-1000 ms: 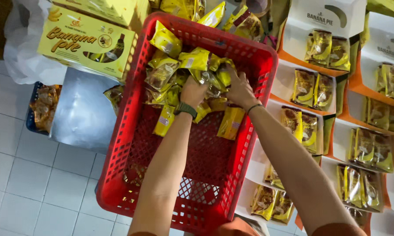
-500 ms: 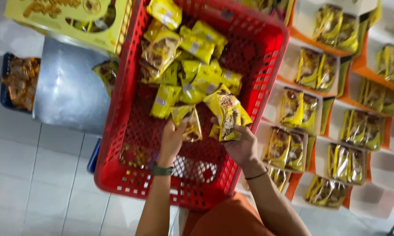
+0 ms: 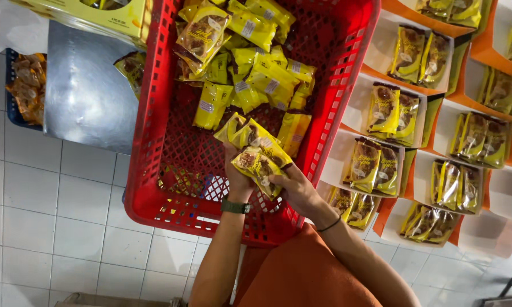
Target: The person packs yellow-packaged banana pies into cardboard boxes by hand, moving them from a red basket and other containers.
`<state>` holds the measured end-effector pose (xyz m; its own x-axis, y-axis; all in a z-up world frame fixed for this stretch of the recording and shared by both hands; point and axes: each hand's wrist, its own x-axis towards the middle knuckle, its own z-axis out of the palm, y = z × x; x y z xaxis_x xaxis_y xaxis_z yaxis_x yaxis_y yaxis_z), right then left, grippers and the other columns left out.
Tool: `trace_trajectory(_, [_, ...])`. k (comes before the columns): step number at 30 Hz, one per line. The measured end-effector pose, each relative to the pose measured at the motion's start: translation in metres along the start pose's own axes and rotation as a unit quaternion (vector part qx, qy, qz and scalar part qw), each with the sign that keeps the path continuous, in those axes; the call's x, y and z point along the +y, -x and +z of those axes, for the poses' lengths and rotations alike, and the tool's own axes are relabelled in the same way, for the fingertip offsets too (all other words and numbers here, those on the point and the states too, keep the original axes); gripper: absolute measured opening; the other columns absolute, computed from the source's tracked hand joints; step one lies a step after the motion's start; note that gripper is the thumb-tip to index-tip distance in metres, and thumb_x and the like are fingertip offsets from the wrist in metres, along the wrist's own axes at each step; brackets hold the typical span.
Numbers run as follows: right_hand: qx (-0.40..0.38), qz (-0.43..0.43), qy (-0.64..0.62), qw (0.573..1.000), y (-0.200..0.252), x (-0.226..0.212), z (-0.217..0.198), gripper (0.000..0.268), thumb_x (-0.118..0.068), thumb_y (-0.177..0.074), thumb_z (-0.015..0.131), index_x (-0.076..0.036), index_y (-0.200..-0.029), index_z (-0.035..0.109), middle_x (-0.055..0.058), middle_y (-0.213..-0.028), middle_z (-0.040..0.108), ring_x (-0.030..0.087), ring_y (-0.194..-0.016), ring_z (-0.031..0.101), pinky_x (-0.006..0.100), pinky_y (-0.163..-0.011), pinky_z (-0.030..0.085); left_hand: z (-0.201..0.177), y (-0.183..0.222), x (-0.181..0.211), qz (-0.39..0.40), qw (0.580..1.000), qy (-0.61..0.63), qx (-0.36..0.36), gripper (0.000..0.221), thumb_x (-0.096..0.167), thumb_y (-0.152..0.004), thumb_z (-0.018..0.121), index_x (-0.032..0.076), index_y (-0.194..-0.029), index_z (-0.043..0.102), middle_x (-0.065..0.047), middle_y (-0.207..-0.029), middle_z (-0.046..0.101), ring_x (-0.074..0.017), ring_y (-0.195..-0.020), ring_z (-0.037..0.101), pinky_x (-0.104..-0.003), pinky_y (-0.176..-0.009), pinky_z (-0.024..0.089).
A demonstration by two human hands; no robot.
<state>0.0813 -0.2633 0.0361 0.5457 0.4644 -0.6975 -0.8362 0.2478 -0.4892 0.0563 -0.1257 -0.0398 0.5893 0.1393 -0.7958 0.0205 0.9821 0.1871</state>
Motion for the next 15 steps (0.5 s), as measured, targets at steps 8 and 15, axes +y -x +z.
trace_trajectory(8, [0.0,0.009,-0.014,1.0,0.006,0.016,-0.014,0.045,-0.001,-0.085,0.07,0.008,-0.126,0.055,0.025,-0.094,0.069,0.034,-0.08,0.072,0.049,-0.068,0.062,0.054,0.039,0.021,-0.034,0.999,-0.027,0.001,0.038,0.045,-0.098,0.067,0.008,-0.103,0.074,-0.011,-0.101,0.075,-0.0296,-0.096,0.072,-0.049,-0.102,0.053])
trace_trajectory(15, [-0.048,-0.012,0.007,0.999,0.022,-0.012,0.02,0.046,-0.003,-0.088,0.069,0.009,-0.13,0.055,0.026,-0.097,0.068,0.037,-0.084,0.072,0.052,-0.071,0.062,0.01,0.021,0.013,-0.064,0.986,-0.136,-0.066,0.041,0.025,-0.115,0.034,-0.006,-0.114,0.062,-0.016,-0.105,0.068,-0.0284,-0.114,0.065,-0.037,-0.116,0.043])
